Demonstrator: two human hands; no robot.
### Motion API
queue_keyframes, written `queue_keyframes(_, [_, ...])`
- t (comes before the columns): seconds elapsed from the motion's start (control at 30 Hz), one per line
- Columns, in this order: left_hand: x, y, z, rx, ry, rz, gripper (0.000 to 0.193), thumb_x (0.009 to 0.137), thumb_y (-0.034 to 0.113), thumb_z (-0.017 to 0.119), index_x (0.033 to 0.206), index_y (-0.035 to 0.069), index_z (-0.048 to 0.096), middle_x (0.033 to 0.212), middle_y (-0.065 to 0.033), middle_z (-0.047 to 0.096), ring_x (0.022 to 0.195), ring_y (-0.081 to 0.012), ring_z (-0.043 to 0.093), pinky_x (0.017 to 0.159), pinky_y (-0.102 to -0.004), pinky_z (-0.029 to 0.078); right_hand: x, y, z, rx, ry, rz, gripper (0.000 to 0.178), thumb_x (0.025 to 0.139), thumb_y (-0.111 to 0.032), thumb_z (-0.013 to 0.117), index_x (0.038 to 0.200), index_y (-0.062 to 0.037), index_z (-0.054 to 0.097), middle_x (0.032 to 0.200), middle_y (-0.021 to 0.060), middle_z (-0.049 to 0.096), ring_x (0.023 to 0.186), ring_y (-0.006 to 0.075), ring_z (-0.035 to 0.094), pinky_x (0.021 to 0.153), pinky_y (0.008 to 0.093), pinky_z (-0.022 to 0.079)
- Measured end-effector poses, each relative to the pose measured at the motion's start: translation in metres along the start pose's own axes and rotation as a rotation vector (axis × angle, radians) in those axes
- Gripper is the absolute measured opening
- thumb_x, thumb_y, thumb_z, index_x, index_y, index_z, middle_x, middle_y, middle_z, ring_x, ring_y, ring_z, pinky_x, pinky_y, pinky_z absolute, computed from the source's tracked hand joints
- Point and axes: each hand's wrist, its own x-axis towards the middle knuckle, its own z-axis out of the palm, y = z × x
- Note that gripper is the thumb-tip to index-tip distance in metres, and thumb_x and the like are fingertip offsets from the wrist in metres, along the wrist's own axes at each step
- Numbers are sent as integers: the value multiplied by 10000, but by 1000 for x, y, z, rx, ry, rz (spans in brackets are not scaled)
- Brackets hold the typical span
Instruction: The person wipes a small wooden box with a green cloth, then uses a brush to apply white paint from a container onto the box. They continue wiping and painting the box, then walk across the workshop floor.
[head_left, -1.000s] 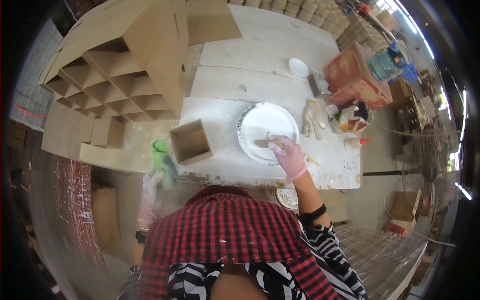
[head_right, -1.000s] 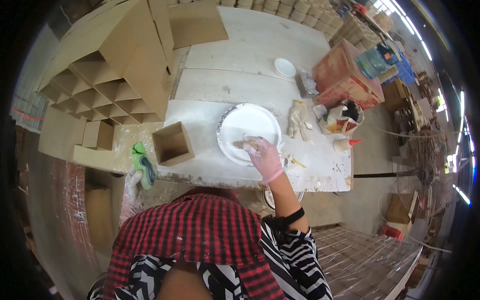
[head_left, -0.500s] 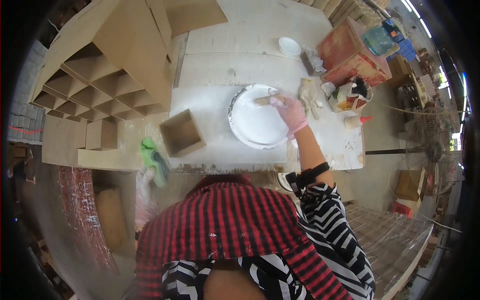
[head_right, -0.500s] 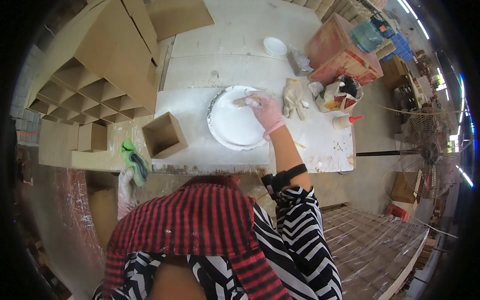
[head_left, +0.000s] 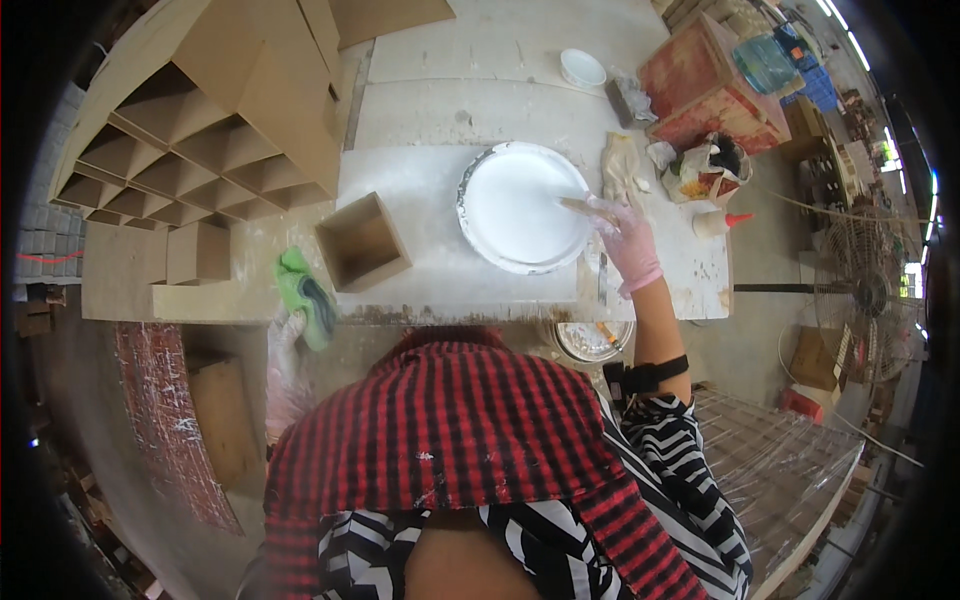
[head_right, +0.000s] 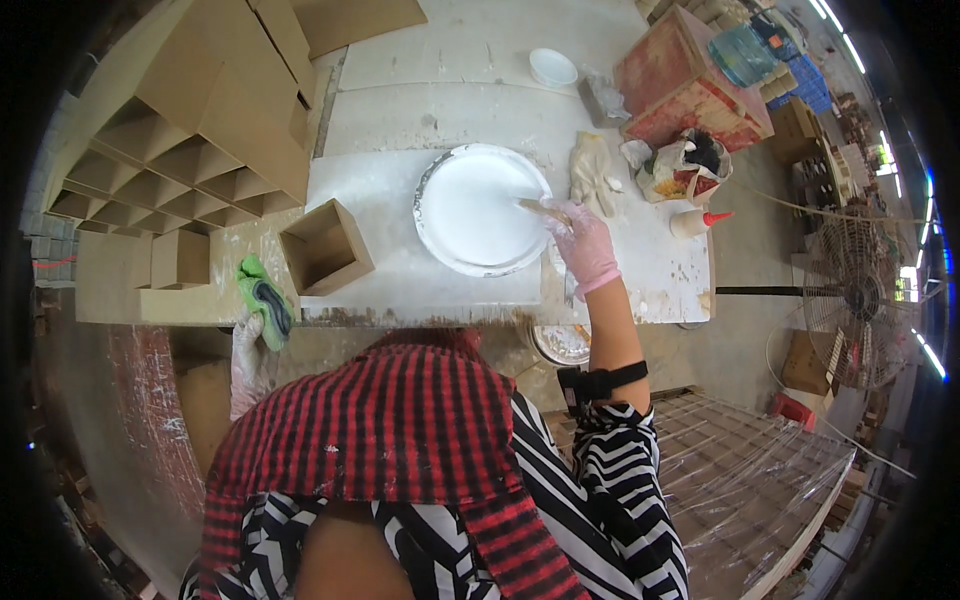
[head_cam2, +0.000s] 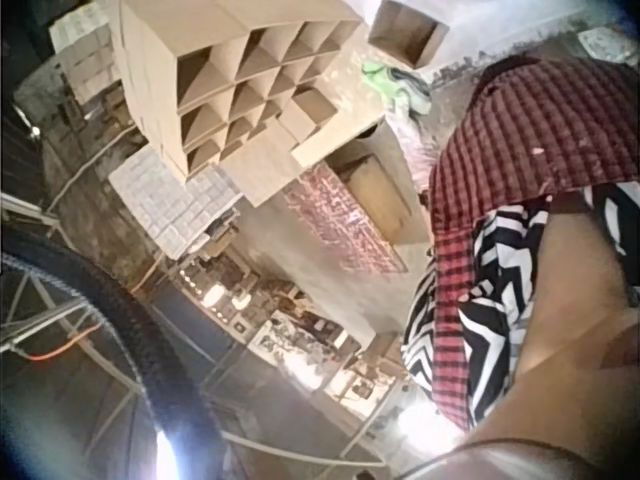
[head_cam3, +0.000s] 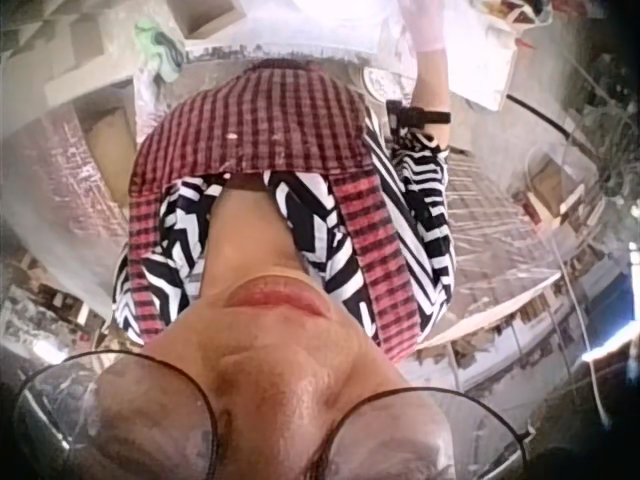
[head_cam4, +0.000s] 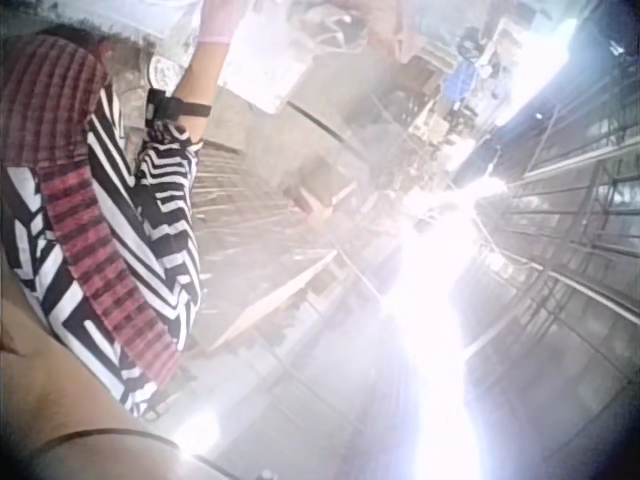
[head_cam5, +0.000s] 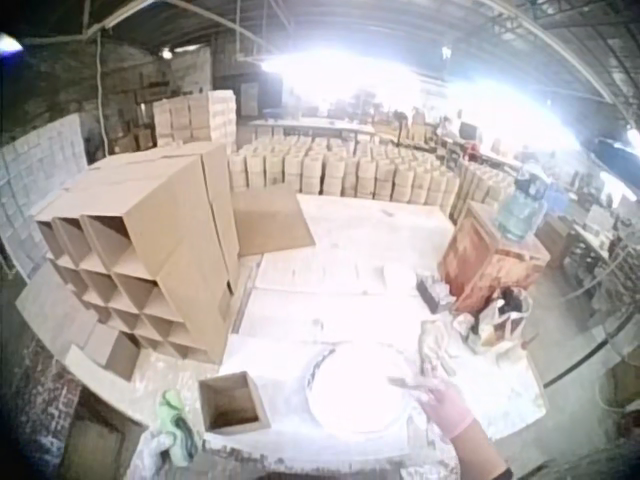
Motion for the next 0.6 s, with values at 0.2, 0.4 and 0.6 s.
queue_keyframes(0.2, [1,0,0,18,-8,-19,476,810,245,604,1193,-6,477,1061,-94,570,959,-196,557,866,-323,435,-34,-21,1,336,-21,181,219,815,-98,607,1021,-24,598,982,136,636,907,221,613,799,295,463])
queue_keyframes(0.4, [3,4,8,-18,-20,-41,498,808,222,606,1224,-4,450,1113,-101,552,1009,-209,546,889,-335,430,-34,-39,30,537,22,149,215,826,-91,604,1022,-6,596,989,118,647,933,180,608,812,281,463])
queue_keyframes(0.6, [-1,4,6,-58,-58,-59,499,824,202,596,1247,2,421,1155,-91,529,1065,-217,521,943,-350,403,0,-38,54,369,94,63,211,819,-154,622,1005,-55,611,955,134,643,874,244,628,749,299,486])
